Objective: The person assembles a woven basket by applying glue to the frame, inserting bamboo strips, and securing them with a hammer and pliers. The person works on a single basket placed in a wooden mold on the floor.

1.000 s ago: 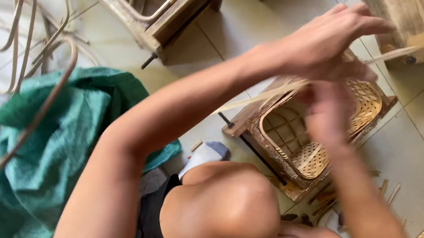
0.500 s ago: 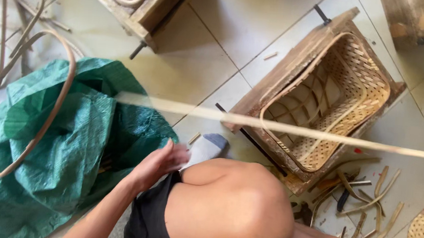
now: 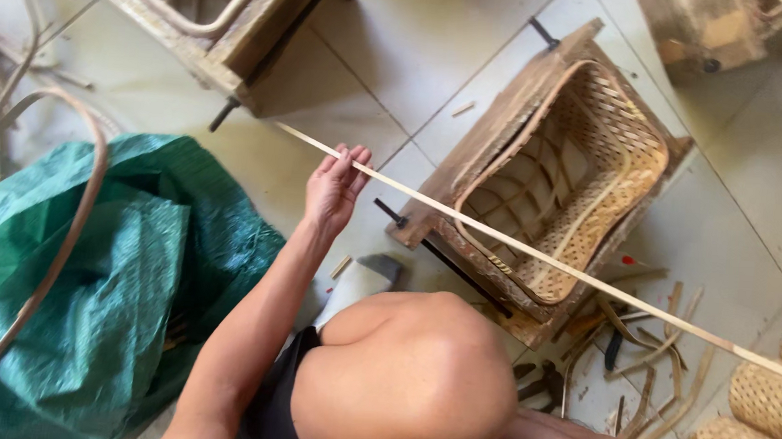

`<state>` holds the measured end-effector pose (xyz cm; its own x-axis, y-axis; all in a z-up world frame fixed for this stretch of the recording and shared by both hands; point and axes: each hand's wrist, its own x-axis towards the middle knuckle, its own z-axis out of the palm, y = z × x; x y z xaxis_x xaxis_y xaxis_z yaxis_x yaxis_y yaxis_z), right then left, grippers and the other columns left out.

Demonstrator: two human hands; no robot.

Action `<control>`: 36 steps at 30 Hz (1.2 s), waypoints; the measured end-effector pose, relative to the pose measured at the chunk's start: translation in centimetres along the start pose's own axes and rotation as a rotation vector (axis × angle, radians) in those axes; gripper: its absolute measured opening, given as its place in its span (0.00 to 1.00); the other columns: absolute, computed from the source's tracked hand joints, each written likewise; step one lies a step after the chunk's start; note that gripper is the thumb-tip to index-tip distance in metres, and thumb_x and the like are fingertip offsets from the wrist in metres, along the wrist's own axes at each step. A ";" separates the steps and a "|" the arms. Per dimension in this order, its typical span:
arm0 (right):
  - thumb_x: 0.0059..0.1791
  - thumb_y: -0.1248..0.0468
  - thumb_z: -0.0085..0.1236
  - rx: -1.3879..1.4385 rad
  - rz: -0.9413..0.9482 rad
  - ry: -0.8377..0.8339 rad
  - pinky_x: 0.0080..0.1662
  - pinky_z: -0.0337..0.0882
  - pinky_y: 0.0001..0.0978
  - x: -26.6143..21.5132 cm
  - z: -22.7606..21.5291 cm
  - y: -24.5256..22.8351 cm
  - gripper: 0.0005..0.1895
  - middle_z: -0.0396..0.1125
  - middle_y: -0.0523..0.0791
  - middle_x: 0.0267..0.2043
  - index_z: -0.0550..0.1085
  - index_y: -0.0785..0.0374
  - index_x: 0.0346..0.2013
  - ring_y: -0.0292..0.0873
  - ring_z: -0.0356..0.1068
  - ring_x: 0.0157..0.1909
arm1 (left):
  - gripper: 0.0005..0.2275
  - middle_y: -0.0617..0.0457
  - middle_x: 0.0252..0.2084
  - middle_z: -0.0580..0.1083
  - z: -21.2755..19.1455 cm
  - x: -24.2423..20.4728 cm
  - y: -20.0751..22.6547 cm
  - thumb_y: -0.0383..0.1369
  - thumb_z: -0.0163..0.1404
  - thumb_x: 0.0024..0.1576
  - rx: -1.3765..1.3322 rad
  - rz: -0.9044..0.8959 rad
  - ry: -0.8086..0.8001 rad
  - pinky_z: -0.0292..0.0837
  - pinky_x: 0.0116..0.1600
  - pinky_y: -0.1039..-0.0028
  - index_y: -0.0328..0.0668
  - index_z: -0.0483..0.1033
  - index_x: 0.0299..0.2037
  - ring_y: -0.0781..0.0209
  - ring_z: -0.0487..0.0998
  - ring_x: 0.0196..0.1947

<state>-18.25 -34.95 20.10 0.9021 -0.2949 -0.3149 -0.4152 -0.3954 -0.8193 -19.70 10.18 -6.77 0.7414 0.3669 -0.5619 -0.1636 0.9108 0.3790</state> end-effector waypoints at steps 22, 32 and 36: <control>0.61 0.54 0.49 0.327 -0.314 -0.142 0.22 0.60 0.21 2.9 -4.2 -13.5 0.19 0.66 0.40 0.29 0.74 0.63 0.60 0.30 0.58 0.20 | 0.07 0.46 0.40 0.77 33.1 -4.9 14.3 0.26 0.42 0.74 0.688 0.164 -1.006 0.79 0.46 0.73 0.33 0.74 0.49 0.61 0.81 0.38; 0.60 0.50 0.48 0.085 -0.154 -0.618 0.20 0.60 0.16 7.5 -2.5 -15.9 0.27 0.66 0.40 0.25 0.76 0.70 0.60 0.25 0.57 0.17 | 0.16 0.48 0.36 0.83 42.0 -8.7 9.1 0.33 0.50 0.63 2.056 -0.090 -1.223 0.77 0.27 0.71 0.53 0.77 0.61 0.60 0.76 0.23; 0.57 0.59 0.52 0.020 -0.428 -0.192 0.30 0.66 0.20 4.3 -3.3 -12.2 0.27 0.70 0.41 0.42 0.64 0.69 0.69 0.29 0.65 0.29 | 0.17 0.45 0.50 0.79 38.5 -9.9 10.6 0.30 0.45 0.70 1.802 0.266 -1.143 0.79 0.43 0.70 0.45 0.68 0.69 0.59 0.82 0.39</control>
<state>-9.70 -34.27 30.32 0.9979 0.0585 -0.0280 -0.0003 -0.4285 -0.9036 -3.72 8.87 31.17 0.8892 -0.4505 -0.0797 -0.1799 -0.5046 0.8444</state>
